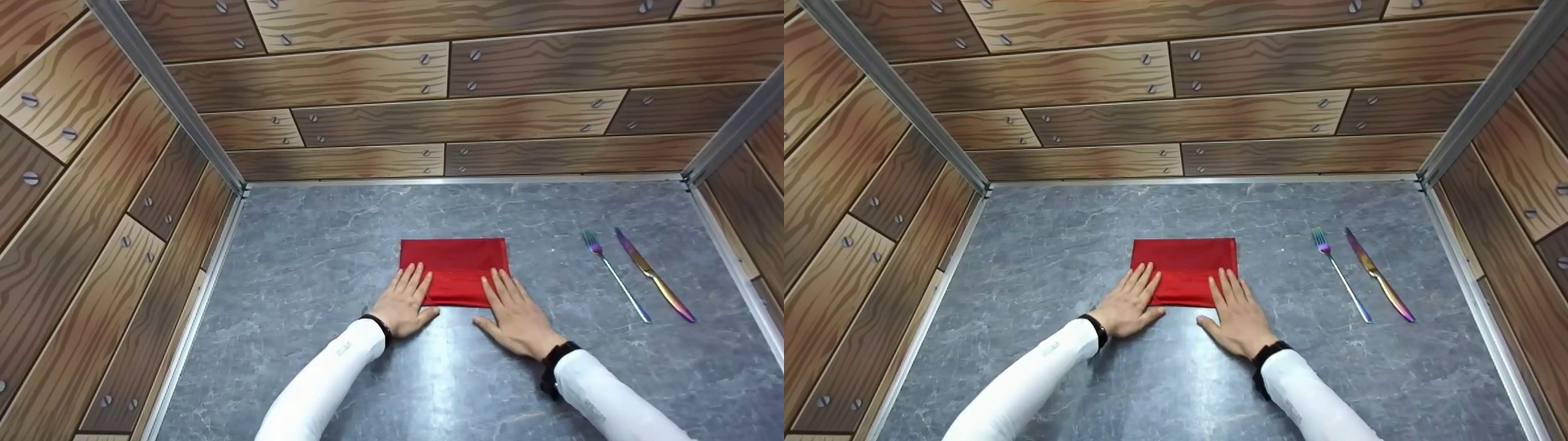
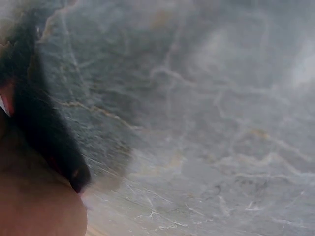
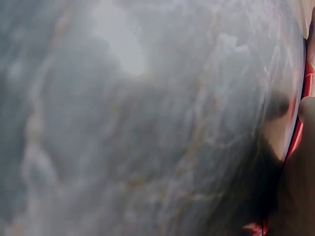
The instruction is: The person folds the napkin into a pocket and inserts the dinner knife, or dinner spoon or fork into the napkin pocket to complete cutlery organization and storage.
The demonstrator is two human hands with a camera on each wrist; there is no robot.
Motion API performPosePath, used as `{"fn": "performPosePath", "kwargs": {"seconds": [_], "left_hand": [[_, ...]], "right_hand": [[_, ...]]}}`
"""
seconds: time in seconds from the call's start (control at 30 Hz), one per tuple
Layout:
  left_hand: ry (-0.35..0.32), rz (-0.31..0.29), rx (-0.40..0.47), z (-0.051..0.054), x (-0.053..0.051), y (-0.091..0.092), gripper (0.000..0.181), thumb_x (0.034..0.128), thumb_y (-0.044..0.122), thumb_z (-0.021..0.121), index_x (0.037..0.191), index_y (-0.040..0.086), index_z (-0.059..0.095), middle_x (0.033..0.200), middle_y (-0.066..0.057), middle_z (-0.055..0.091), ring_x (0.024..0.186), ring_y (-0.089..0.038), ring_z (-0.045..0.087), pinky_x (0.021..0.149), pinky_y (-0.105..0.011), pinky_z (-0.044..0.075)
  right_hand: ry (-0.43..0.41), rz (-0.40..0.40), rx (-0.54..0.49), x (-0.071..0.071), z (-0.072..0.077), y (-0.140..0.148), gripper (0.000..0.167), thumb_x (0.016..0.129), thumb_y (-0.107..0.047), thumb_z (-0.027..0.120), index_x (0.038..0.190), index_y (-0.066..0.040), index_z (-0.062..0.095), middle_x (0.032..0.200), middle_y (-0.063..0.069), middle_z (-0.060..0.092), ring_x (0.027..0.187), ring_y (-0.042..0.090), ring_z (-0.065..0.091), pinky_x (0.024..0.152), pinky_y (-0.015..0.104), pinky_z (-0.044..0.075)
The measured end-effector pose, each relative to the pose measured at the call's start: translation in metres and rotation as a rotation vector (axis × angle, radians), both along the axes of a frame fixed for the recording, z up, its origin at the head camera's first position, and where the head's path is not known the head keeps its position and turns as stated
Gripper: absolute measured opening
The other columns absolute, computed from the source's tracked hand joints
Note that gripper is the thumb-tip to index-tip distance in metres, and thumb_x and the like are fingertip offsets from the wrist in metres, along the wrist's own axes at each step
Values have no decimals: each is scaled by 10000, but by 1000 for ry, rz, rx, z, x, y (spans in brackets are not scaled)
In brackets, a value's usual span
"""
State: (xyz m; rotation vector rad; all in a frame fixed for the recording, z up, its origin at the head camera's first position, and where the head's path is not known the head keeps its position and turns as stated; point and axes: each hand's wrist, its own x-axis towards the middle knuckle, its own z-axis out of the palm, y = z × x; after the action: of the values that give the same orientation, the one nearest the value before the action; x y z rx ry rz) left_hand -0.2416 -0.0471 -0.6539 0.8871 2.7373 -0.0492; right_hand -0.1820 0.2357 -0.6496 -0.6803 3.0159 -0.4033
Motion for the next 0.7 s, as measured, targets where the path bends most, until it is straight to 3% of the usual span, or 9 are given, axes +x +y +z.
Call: {"fn": "performPosePath", "kwargs": {"seconds": [0.27, 0.7], "left_hand": [[-6, -2, 34, 3, 1, -1, 844, 1024, 705, 150, 1653, 158, 11, 1714, -87, -64, 1563, -244, -89, 1247, -393, -59], [-33, 4, 23, 8, 8, -2, 842, 1020, 709, 121, 1650, 166, -6, 1716, -73, -67, 1562, -235, -92, 1244, -387, -65]], "right_hand": [[-46, -8, -16, -2, 4, 0, 866, 1031, -580, 483, 1606, 16, 229, 1673, 251, 124, 1545, 410, 98, 1237, 554, 98], [-31, 3, -2, 4, 8, -1, 856, 1035, -593, 458, 1592, 29, 269, 1659, 263, 169, 1536, 421, 137, 1230, 569, 122]]}}
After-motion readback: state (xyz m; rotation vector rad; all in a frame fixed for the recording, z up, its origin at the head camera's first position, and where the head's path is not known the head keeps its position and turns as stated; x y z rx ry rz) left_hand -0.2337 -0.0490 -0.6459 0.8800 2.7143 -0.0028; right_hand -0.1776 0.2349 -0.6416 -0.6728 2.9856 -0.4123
